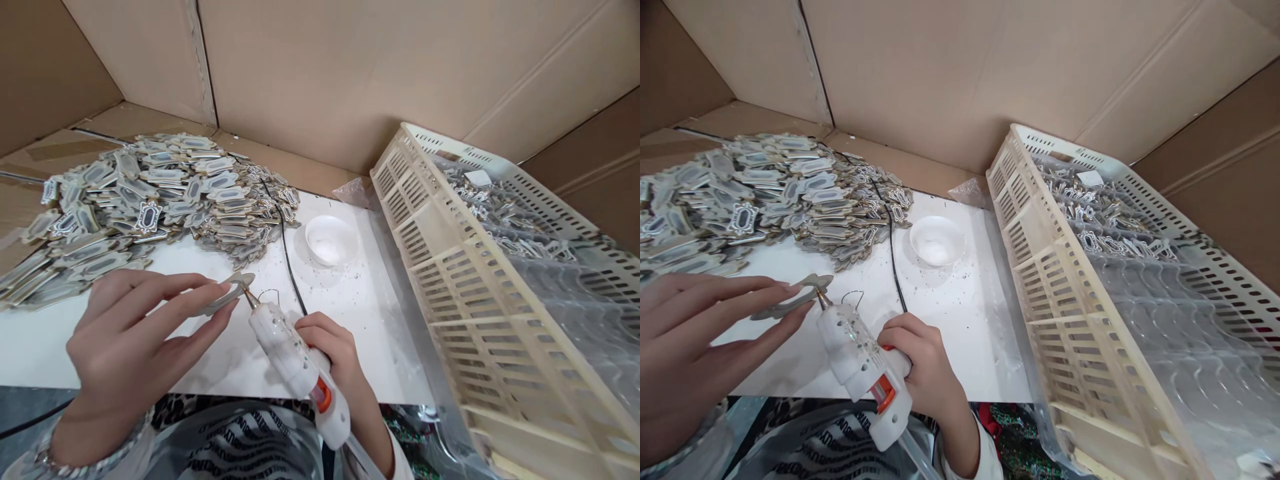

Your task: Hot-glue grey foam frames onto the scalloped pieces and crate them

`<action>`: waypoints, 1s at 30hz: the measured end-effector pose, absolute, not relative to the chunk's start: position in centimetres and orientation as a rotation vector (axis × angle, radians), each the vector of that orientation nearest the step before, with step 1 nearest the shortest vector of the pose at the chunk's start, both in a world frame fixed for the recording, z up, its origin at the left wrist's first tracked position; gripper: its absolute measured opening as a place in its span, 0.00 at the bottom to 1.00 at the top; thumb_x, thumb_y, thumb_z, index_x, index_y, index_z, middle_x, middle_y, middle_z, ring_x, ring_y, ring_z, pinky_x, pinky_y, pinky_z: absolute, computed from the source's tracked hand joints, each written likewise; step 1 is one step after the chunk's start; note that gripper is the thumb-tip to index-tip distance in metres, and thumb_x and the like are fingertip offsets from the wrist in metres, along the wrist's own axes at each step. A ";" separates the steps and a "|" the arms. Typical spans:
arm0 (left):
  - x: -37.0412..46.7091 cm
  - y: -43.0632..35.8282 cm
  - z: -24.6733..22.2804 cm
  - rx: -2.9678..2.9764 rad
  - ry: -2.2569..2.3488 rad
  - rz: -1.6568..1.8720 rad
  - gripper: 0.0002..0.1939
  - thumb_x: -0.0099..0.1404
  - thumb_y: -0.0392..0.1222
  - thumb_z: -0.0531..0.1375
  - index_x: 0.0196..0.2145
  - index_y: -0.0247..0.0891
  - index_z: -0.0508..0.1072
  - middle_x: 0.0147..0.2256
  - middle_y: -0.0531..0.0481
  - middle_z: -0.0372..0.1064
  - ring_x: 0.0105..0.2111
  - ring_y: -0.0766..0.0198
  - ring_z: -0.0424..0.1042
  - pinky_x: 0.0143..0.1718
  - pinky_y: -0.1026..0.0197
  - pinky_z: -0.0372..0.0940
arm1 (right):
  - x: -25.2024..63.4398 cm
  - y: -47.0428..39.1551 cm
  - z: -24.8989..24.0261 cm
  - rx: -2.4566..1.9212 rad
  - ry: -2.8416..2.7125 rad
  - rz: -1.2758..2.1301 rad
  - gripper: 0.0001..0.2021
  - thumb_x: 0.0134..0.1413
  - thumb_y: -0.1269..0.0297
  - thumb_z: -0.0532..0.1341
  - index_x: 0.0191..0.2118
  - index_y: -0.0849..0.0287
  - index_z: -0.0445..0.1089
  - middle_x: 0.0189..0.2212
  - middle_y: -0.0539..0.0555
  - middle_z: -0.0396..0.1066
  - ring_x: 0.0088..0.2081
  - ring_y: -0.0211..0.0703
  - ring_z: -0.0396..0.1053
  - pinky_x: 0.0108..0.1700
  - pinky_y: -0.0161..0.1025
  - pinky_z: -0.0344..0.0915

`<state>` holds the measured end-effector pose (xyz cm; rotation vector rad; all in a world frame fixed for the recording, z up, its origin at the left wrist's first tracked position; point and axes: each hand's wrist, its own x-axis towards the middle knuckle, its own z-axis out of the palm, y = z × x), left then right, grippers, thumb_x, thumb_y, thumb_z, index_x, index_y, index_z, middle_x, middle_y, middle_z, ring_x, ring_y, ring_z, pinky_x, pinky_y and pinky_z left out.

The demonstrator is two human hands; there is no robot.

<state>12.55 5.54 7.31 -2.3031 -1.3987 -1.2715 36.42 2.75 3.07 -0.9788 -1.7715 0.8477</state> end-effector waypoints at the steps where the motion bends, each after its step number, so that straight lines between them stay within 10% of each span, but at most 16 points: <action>1: 12.5 5.5 7.3 -2.315 -1.382 -1.258 0.17 0.66 0.42 0.64 0.51 0.60 0.75 0.38 0.53 0.77 0.32 0.51 0.70 0.38 0.46 0.60 | 36.4 2.7 3.1 -0.981 -1.771 0.848 0.07 0.63 0.66 0.59 0.35 0.58 0.75 0.34 0.55 0.74 0.34 0.40 0.73 0.36 0.34 0.70; 30: 12.5 5.3 7.6 -2.366 -1.411 -1.274 0.06 0.68 0.42 0.64 0.42 0.54 0.74 0.37 0.54 0.74 0.32 0.56 0.70 0.38 0.49 0.63 | 36.5 2.9 2.4 -1.060 -1.706 0.865 0.04 0.59 0.66 0.62 0.35 0.57 0.74 0.34 0.54 0.73 0.34 0.40 0.72 0.36 0.34 0.68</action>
